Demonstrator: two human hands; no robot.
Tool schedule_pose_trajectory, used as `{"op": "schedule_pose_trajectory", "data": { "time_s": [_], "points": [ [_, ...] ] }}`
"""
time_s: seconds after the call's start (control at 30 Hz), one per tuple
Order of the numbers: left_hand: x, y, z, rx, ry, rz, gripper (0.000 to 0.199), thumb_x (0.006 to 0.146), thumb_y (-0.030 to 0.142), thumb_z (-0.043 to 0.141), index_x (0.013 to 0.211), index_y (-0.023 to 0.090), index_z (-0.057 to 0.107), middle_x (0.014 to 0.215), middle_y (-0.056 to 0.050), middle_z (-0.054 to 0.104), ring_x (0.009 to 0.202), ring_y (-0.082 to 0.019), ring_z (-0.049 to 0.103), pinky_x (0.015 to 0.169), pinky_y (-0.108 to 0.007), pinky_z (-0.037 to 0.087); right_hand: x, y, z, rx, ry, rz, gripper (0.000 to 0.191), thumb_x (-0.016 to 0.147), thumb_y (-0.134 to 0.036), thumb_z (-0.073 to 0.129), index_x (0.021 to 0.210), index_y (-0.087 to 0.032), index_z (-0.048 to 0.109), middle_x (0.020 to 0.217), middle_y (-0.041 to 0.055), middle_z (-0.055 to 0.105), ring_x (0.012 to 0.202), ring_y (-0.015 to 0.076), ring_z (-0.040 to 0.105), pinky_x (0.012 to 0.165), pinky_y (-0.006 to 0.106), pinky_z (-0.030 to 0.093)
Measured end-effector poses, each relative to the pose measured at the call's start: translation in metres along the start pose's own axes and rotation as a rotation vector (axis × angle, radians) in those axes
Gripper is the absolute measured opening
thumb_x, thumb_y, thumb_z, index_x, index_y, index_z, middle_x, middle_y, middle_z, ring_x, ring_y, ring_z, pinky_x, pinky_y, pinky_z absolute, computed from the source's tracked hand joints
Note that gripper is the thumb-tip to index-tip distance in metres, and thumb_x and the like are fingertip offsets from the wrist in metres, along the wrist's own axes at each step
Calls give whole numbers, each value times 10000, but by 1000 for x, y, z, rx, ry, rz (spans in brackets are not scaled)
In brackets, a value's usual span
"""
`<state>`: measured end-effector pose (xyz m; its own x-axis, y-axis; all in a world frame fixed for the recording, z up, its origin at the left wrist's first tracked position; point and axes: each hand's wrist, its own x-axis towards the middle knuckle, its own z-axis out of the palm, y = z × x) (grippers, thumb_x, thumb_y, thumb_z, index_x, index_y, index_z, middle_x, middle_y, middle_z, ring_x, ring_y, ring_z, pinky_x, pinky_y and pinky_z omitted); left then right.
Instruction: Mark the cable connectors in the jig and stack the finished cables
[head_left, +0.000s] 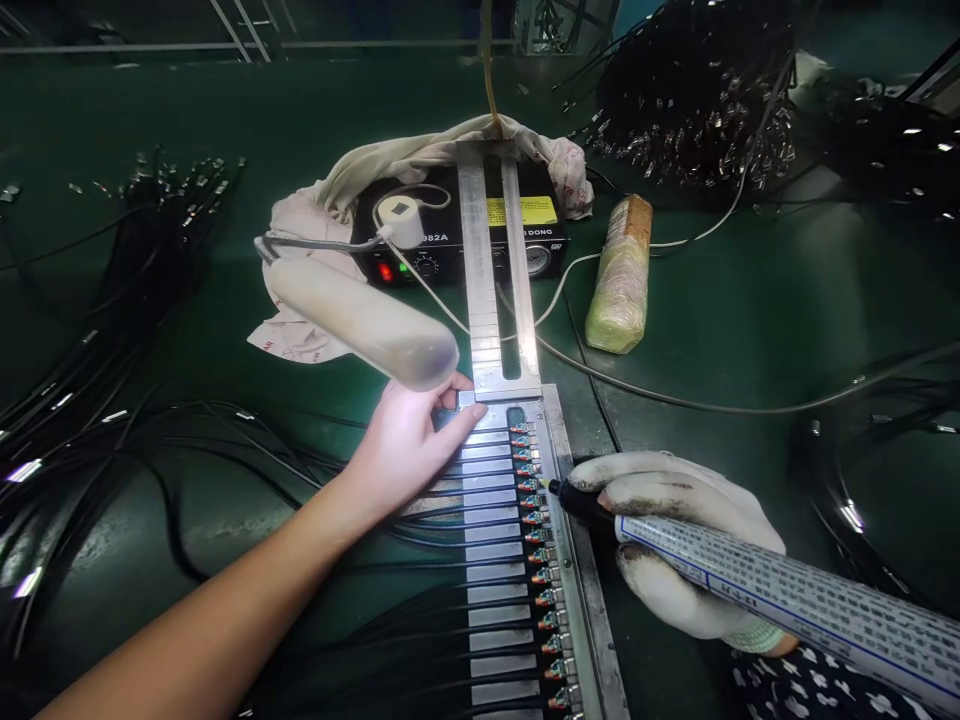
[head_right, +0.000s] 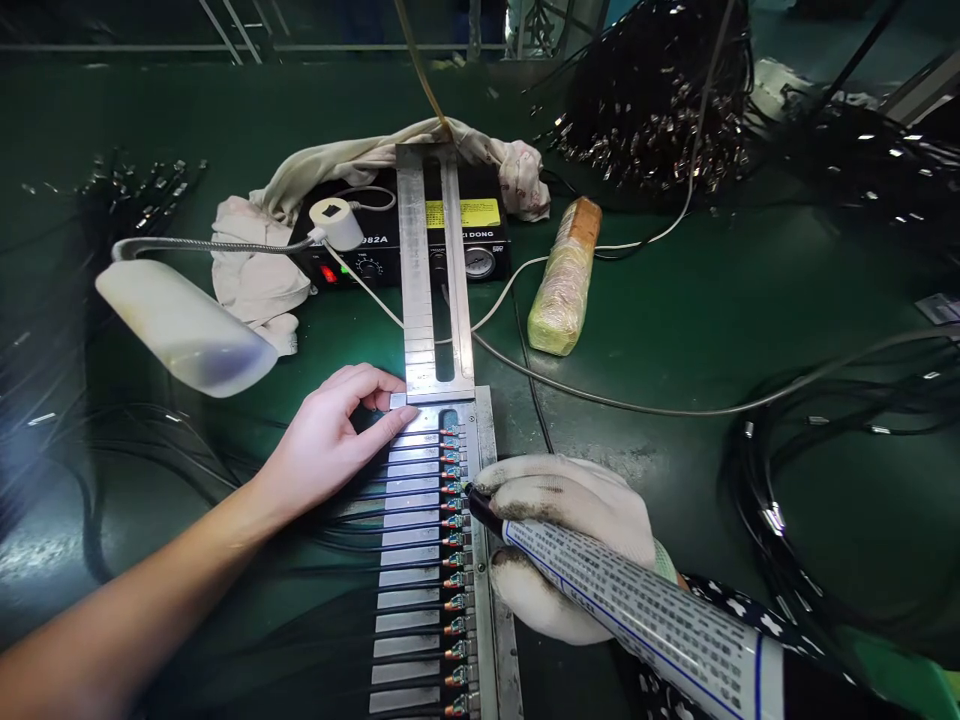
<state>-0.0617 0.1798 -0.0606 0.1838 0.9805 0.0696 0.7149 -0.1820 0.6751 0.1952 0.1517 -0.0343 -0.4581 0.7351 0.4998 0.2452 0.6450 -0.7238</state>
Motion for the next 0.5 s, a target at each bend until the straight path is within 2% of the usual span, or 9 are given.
{"op": "schedule_pose_trajectory", "data": {
  "time_s": [0.5],
  "points": [
    [-1,0,0,1,2,-3,161,881,340,605,915,183,609,805,-1,534,784,-180,513,731,-316,402,-2,3,0,-6,-6,19,186,756,-141,631,941,-163,637,997,104,721,881,243,716,721,355,616]
  ]
}}
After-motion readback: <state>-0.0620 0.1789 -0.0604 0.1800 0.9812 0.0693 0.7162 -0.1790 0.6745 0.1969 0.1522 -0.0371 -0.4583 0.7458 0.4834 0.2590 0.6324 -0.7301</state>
